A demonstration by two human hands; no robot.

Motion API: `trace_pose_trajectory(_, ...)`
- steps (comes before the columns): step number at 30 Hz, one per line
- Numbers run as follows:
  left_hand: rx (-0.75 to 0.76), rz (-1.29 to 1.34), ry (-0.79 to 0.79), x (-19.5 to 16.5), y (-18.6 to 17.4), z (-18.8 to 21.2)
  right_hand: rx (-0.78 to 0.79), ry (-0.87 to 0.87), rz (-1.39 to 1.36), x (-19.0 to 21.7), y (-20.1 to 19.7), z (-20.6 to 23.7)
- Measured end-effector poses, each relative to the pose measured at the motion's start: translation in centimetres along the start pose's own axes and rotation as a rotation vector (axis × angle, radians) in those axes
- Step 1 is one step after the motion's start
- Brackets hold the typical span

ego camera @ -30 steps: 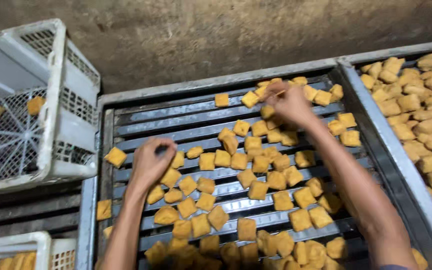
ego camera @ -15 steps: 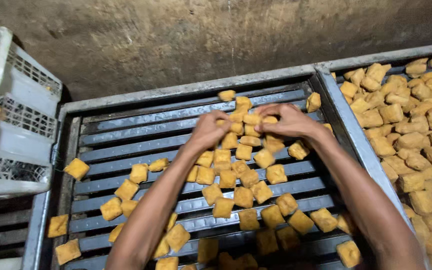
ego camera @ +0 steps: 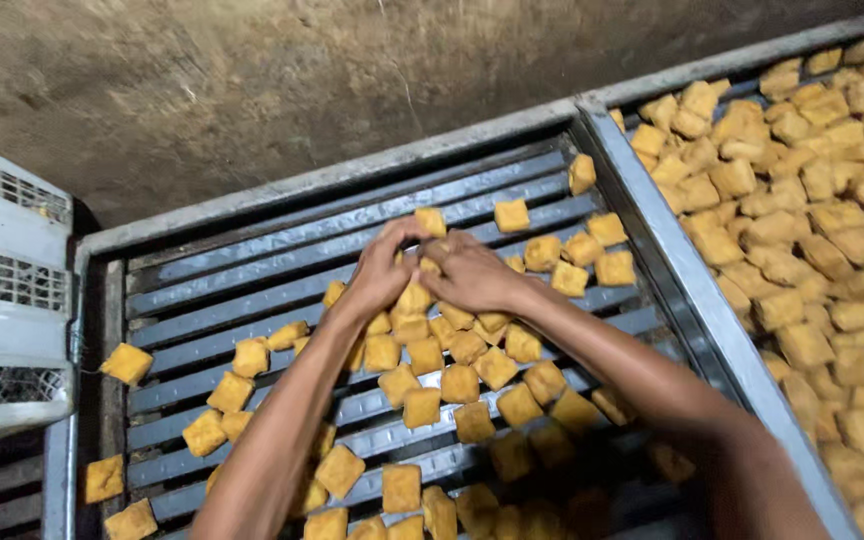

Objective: The person picks up fried tofu cubes scattered on slatted metal racks and packs them by hand into white plastic crates, arranging the pieces in neat rows inside each crate. They work through several crates, filling each with tofu gathered from the racks.

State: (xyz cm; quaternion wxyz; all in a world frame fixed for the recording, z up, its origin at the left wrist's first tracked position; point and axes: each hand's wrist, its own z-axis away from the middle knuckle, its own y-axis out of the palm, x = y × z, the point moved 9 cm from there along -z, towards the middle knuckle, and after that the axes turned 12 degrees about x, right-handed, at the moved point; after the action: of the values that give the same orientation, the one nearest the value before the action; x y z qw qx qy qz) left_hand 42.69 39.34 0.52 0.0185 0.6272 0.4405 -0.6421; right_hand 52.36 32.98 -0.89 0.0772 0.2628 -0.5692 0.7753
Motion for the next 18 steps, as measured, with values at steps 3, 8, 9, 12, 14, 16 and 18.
trace_pose_trajectory(3, 0.310, -0.044, -0.150, -1.7, 3.4, 6.9, 0.310, -0.001, -0.165, -0.8, 0.1, 4.1)
trace_pose_trajectory(8, 0.342, -0.214, -0.179, -7.8, 5.8, 15.3, -0.116, 0.506, 0.394, -8.9, -11.6, 5.7)
trace_pose_trajectory(9, 0.315, -0.245, -0.218, -8.4, 5.7, 15.9, -0.113, 0.479, 0.446, -9.0, -11.6, 5.6)
trace_pose_trajectory(12, 0.262, -0.317, -0.271, -10.1, 4.2, 17.8, -0.099, 0.434, 0.462, -8.6, -9.0, 6.2)
trace_pose_trajectory(14, 0.294, -0.279, -0.345, -10.7, 4.2, 20.0, -0.013, 0.444, 0.302, -7.3, -4.7, 7.6)
trace_pose_trajectory(16, 0.377, -0.200, -0.455, -10.7, 4.7, 22.6, 0.042, 0.393, 0.295, -4.0, -0.7, 9.8)
trace_pose_trajectory(18, 0.453, -0.378, -0.564, -11.1, 5.7, 25.4, 0.118, 0.341, 0.377, 0.6, 3.1, 12.2)
